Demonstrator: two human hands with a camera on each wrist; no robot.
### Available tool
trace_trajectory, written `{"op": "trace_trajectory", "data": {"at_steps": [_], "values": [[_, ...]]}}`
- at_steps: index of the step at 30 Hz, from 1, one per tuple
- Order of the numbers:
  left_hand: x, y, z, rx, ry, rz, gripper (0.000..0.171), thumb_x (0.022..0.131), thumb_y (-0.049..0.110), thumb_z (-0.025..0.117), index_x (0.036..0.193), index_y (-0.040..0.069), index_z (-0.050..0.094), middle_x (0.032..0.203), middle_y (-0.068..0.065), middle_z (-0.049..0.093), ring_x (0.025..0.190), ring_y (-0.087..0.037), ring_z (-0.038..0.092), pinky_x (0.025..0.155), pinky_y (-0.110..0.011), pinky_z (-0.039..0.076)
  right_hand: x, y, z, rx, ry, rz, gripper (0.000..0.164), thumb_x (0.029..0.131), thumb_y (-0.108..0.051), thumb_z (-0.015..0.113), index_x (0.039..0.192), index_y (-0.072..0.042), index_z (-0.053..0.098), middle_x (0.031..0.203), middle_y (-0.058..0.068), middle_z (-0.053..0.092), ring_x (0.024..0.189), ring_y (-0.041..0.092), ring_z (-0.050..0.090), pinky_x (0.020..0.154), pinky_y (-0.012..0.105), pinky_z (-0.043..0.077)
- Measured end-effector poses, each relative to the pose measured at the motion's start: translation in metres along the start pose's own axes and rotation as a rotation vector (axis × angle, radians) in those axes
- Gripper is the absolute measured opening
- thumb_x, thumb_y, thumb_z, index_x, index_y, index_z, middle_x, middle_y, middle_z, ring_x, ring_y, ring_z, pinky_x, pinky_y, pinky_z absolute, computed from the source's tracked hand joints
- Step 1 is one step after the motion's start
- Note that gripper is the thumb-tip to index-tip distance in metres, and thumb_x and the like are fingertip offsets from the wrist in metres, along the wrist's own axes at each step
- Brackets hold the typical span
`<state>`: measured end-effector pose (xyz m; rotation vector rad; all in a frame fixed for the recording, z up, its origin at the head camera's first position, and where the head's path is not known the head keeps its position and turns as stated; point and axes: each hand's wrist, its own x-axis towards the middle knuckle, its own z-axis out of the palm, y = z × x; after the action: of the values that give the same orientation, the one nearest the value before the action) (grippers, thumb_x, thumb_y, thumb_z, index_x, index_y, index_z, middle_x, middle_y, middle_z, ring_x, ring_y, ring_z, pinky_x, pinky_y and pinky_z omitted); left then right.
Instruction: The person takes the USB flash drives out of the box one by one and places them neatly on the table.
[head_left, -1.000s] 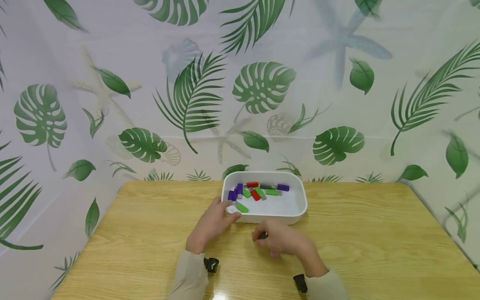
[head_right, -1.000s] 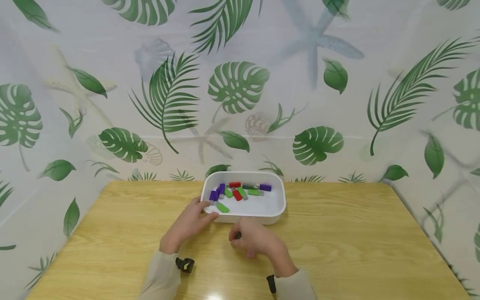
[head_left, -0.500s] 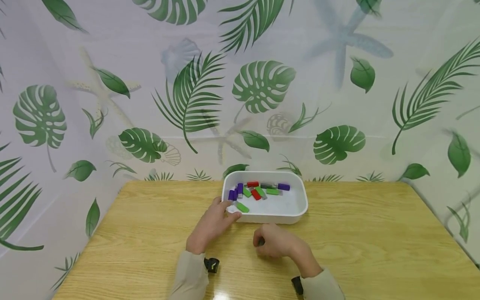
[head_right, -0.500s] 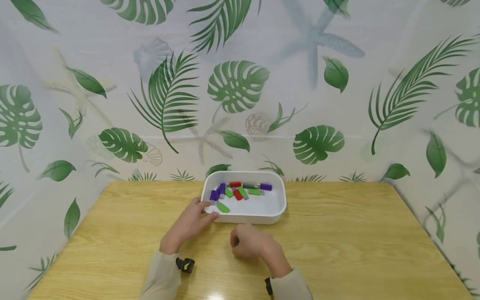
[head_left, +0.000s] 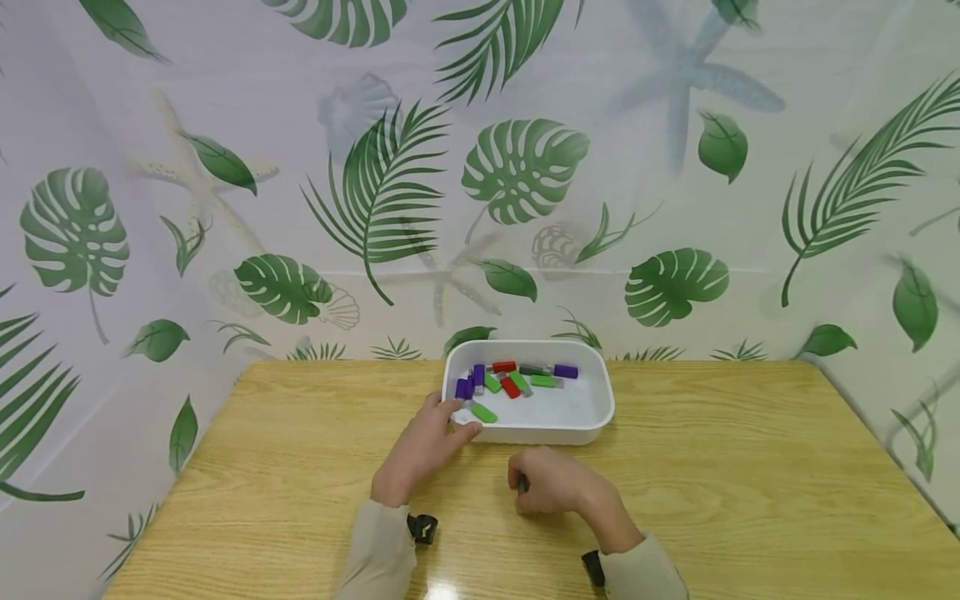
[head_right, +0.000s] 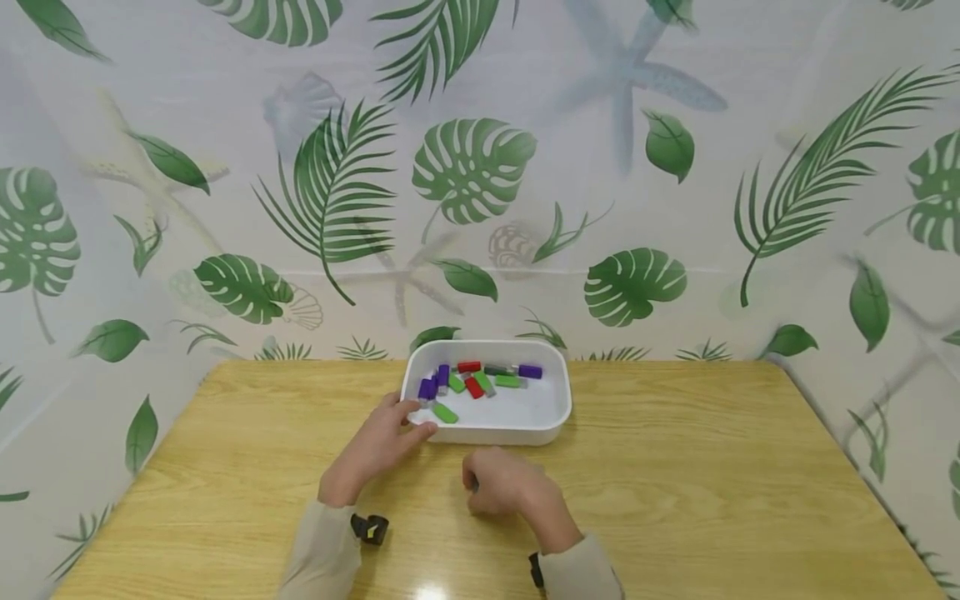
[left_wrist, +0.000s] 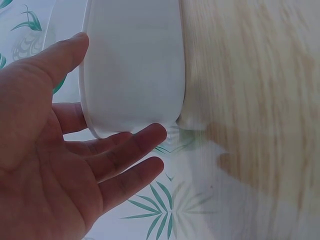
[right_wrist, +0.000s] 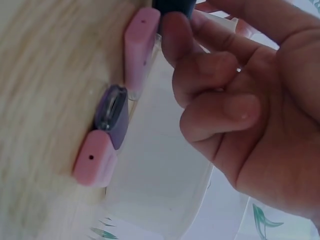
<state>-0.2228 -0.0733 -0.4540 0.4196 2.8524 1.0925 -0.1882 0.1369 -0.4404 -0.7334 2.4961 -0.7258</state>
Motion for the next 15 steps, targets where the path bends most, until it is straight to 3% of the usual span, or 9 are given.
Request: {"op": "trace_trajectory", "data": {"at_steps": [15], "values": [[-0.0009, 0.0007, 0.0007, 0.002, 0.004, -0.001, 0.055, 0.091, 0.044, 0.059, 0.128, 0.003, 0.057, 0.136, -0.018, 0.041, 0.115, -0.027, 0.050, 0.097, -0.045, 0.042, -0.0019, 0.0017, -0.0004, -0.002, -0.065, 0.088, 0.026, 0.070, -0.005, 0.075, 0.089, -0.013, 0.059, 0.079, 0.000, 0.056, 0.068, 0.013, 0.047, 0.059, 0.028, 0.038]]}}
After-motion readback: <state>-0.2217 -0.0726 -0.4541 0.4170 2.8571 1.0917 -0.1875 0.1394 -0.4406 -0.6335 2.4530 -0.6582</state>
